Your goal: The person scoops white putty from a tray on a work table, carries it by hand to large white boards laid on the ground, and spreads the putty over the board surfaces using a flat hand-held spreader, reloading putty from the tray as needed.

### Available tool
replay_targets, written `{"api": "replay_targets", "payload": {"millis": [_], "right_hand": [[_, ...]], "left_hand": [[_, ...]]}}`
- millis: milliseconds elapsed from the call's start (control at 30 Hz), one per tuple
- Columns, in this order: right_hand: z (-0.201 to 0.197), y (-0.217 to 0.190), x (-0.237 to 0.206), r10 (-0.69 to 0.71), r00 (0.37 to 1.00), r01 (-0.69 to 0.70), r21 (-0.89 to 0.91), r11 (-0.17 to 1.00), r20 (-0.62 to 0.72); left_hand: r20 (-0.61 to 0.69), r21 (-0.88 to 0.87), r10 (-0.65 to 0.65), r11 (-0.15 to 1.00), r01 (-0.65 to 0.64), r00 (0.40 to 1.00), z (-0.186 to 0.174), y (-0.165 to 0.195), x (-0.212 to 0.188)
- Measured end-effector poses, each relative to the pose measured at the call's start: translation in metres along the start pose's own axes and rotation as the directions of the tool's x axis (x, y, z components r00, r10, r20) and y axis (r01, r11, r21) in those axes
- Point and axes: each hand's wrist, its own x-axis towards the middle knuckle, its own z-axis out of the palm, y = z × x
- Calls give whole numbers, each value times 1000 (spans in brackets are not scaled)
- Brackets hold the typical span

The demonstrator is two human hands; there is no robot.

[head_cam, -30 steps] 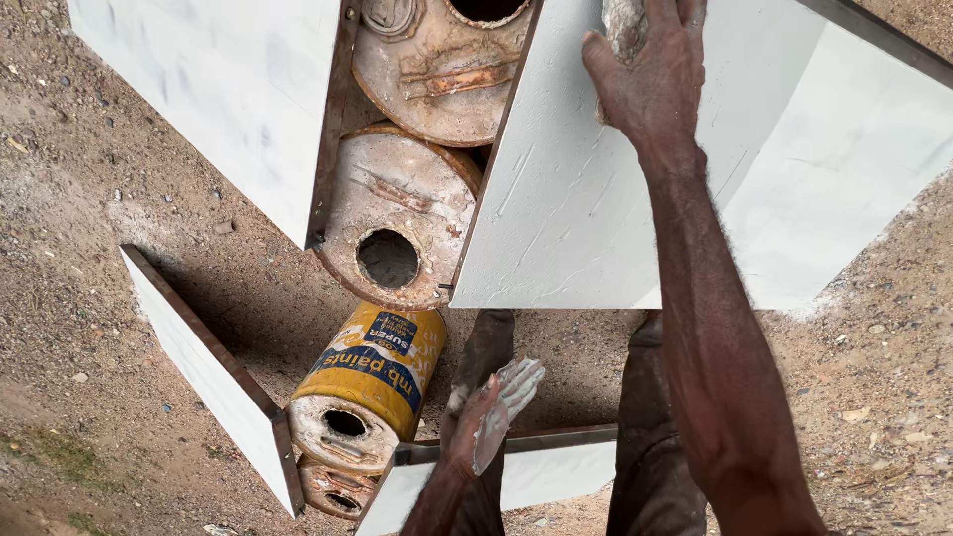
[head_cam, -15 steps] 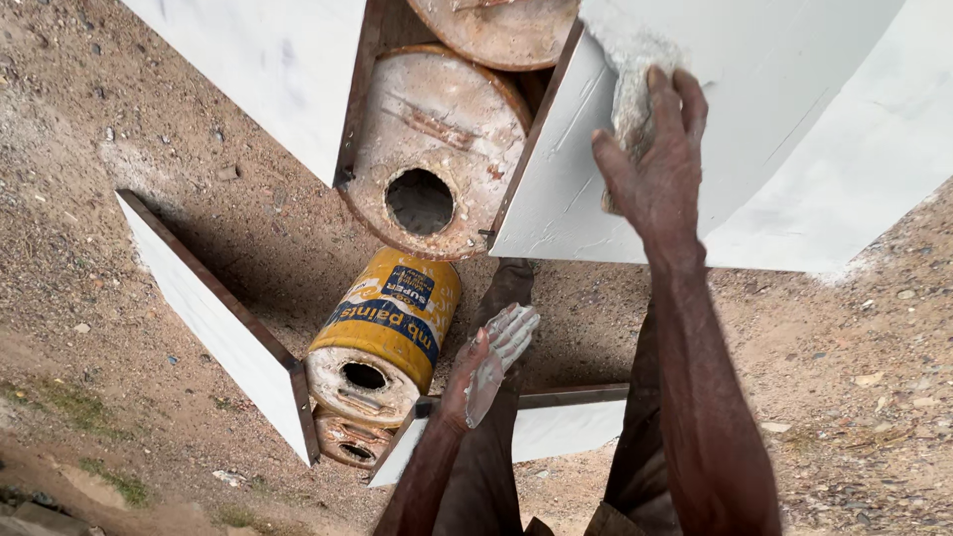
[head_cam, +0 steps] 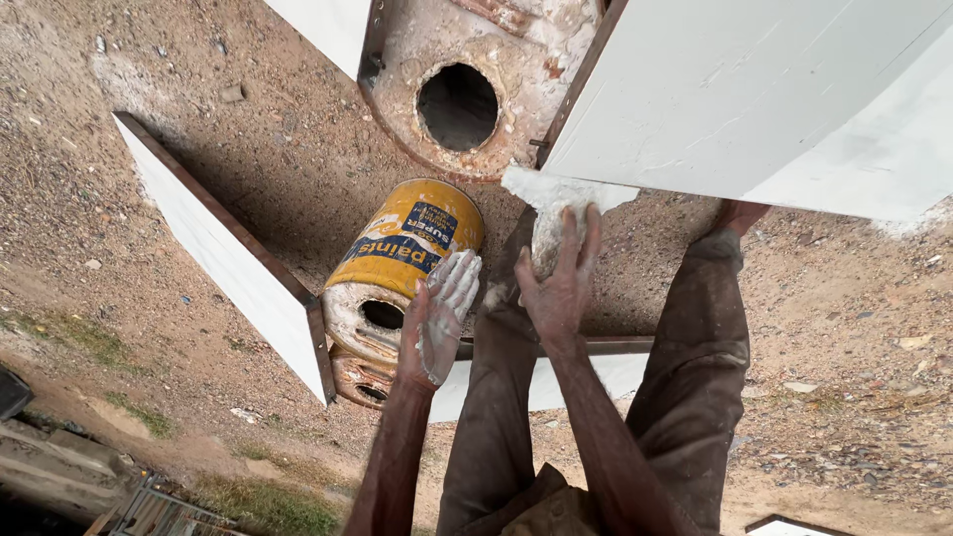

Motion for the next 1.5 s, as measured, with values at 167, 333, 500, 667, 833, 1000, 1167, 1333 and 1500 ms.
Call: {"api": "replay_targets", "payload": {"millis": [167, 333, 500, 667, 833, 1000, 1167, 1333, 1500], "right_hand": [[-66, -13, -12, -29, 997, 23, 93, 995, 68], [-159, -33, 7, -198, 971, 169, 203, 965, 136], [-214, -45, 18, -185, 964, 147, 195, 970, 193], [-246, -20, 33, -15, 921, -72, 209, 975, 389], [-283, 35, 75, 398, 798, -499, 128, 857, 453], [-292, 66, 116, 156, 837, -421, 799, -429, 524], [-295, 100, 117, -220, 889, -439, 609, -661, 402], [-343, 163, 201, 389, 916, -367, 588, 721, 94], [-366, 223, 348, -166, 973, 220, -433, 874, 159]], "left_hand": [[-43, -171, -52, 984, 44, 998, 35, -20, 36], [105, -302, -326, 890, 343, 939, 134, -57, 103], [368, -508, -176, 784, 356, 913, 226, -80, 121], [186, -610, 69, 790, 60, 980, 262, -55, 90], [290, -546, 252, 836, -56, 923, 279, -20, 113], [191, -507, 21, 858, 80, 981, 294, -51, 131], [307, -638, -147, 701, 318, 940, 331, -66, 150], [361, -666, -36, 690, 285, 932, 338, -47, 155], [266, -561, -128, 786, 261, 955, 310, -80, 130]]}}
